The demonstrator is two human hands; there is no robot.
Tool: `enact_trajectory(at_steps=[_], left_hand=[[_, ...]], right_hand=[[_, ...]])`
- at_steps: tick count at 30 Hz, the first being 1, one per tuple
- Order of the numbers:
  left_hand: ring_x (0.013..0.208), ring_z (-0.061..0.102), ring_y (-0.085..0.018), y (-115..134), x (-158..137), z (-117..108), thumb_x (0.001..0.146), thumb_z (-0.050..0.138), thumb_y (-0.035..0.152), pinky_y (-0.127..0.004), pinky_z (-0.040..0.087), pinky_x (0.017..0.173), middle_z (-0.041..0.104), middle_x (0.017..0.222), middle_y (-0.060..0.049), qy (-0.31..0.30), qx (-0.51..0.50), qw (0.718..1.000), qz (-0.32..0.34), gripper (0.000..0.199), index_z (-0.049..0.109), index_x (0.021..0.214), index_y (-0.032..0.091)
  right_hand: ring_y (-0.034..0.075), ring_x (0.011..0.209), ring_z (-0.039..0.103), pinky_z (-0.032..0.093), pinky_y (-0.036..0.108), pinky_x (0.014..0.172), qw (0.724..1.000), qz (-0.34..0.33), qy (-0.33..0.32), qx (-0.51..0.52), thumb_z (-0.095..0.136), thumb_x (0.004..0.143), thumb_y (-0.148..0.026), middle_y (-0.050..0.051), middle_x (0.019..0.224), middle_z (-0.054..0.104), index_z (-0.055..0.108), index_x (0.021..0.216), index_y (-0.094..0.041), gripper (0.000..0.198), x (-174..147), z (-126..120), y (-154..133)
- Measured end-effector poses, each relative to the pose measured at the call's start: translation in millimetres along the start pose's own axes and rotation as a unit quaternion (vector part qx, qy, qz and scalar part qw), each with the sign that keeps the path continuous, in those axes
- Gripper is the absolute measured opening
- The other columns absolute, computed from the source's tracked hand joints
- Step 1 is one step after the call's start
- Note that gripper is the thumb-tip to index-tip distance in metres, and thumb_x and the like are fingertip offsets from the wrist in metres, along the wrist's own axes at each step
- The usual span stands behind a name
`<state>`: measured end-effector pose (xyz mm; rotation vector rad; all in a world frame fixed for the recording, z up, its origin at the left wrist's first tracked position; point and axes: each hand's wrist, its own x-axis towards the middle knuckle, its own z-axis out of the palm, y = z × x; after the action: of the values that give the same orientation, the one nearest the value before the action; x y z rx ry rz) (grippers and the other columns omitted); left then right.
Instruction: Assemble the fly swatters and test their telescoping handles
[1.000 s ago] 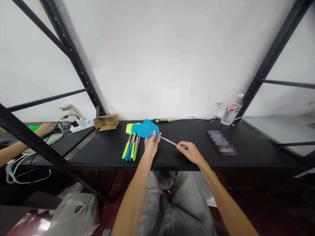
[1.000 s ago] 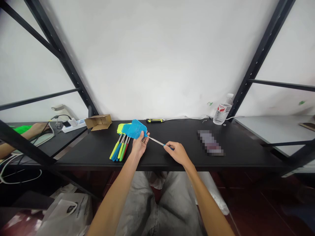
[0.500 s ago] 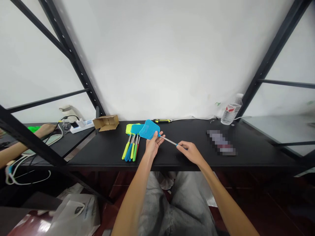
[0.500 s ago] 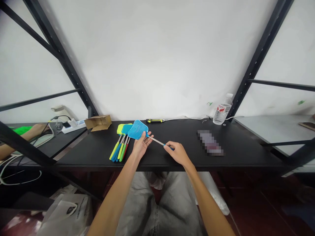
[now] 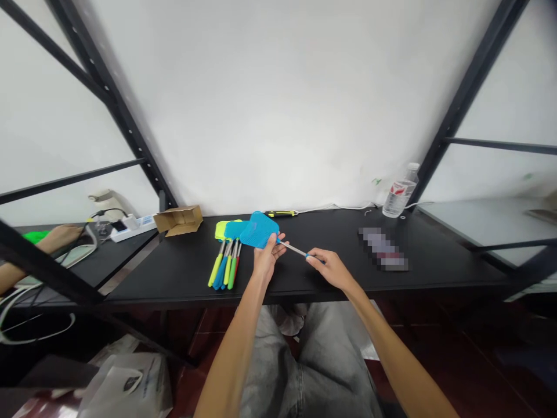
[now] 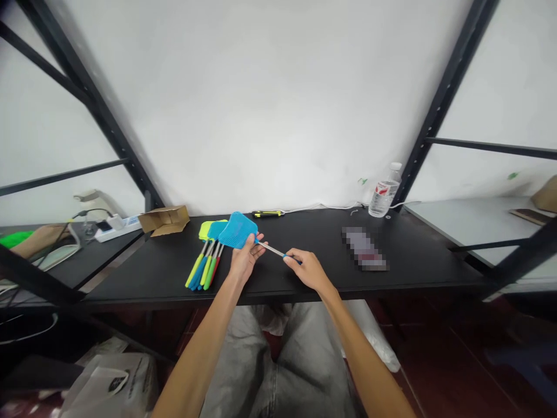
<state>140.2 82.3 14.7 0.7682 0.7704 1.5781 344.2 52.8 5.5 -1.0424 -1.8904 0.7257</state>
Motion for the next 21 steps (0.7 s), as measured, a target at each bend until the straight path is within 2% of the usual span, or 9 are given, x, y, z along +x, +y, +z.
enact_trajectory(at_steps=[3, 6, 10, 13, 17, 21], left_hand=[[0.082, 0.074, -0.022, 1.3, 1.1, 1.5, 0.075, 0.078, 0.039, -0.028, 0.056, 0.070, 0.073, 0.110, -0.014, 0.025, 0.015, 1.000, -0.009, 0.037, 0.070, 0.102, 0.016], [0.080, 0.074, -0.021, 1.0, 4.8, 1.7, 0.080, 0.074, 0.037, -0.027, 0.056, 0.068, 0.073, 0.111, -0.013, 0.021, 0.017, 1.000, -0.013, 0.031, 0.070, 0.103, 0.016], [0.084, 0.073, -0.021, 0.8, 7.1, 1.3, 0.082, 0.071, 0.035, -0.027, 0.056, 0.071, 0.073, 0.110, -0.014, -0.009, 0.050, 0.998, -0.025, 0.032, 0.070, 0.106, 0.015], [0.087, 0.073, -0.022, 3.8, 6.2, 0.4, 0.084, 0.069, 0.037, -0.030, 0.056, 0.074, 0.073, 0.108, -0.014, 0.017, 0.049, 0.999, -0.012, 0.031, 0.069, 0.105, 0.014], [0.081, 0.073, -0.021, 8.3, 4.1, 0.5, 0.087, 0.062, 0.047, -0.029, 0.055, 0.068, 0.074, 0.103, -0.014, 0.047, 0.036, 0.998, 0.000, 0.036, 0.068, 0.099, 0.013], [0.081, 0.072, -0.021, 6.0, 2.6, 2.5, 0.081, 0.067, 0.049, -0.026, 0.054, 0.063, 0.075, 0.100, -0.012, 0.035, 0.054, 0.998, 0.026, 0.038, 0.067, 0.093, 0.013]], right_hand=[[0.016, 0.070, 0.057, 0.039, 0.024, 0.064, 0.999, -0.017, -0.004, -0.028, 0.047, 0.094, -0.045, 0.000, 0.075, 0.064, 0.067, 0.083, -0.022, 0.033, 1.7, -2.5, -0.9], [0.015, 0.070, 0.059, 0.039, 0.024, 0.065, 0.996, 0.008, -0.015, -0.086, 0.043, 0.097, -0.045, -0.001, 0.076, 0.065, 0.068, 0.087, -0.024, 0.035, 3.8, -5.5, -5.6], [0.018, 0.080, 0.064, 0.040, 0.025, 0.071, 0.978, 0.038, -0.036, -0.201, 0.036, 0.100, -0.044, -0.001, 0.088, 0.070, 0.065, 0.110, -0.031, 0.033, 8.4, -2.9, -22.7], [0.020, 0.089, 0.065, 0.040, 0.027, 0.075, 0.963, 0.025, -0.045, -0.266, 0.031, 0.102, -0.043, 0.000, 0.099, 0.071, 0.058, 0.123, -0.034, 0.036, 13.3, 3.4, -37.7], [0.022, 0.093, 0.066, 0.040, 0.029, 0.076, 0.951, 0.028, -0.043, -0.305, 0.027, 0.103, -0.045, 0.003, 0.105, 0.071, 0.057, 0.123, -0.032, 0.038, 15.6, 11.0, -45.9], [0.022, 0.090, 0.067, 0.040, 0.028, 0.073, 0.949, 0.044, -0.026, -0.310, 0.028, 0.103, -0.044, 0.003, 0.101, 0.073, 0.059, 0.120, -0.032, 0.038, 12.7, 15.9, -40.9]])
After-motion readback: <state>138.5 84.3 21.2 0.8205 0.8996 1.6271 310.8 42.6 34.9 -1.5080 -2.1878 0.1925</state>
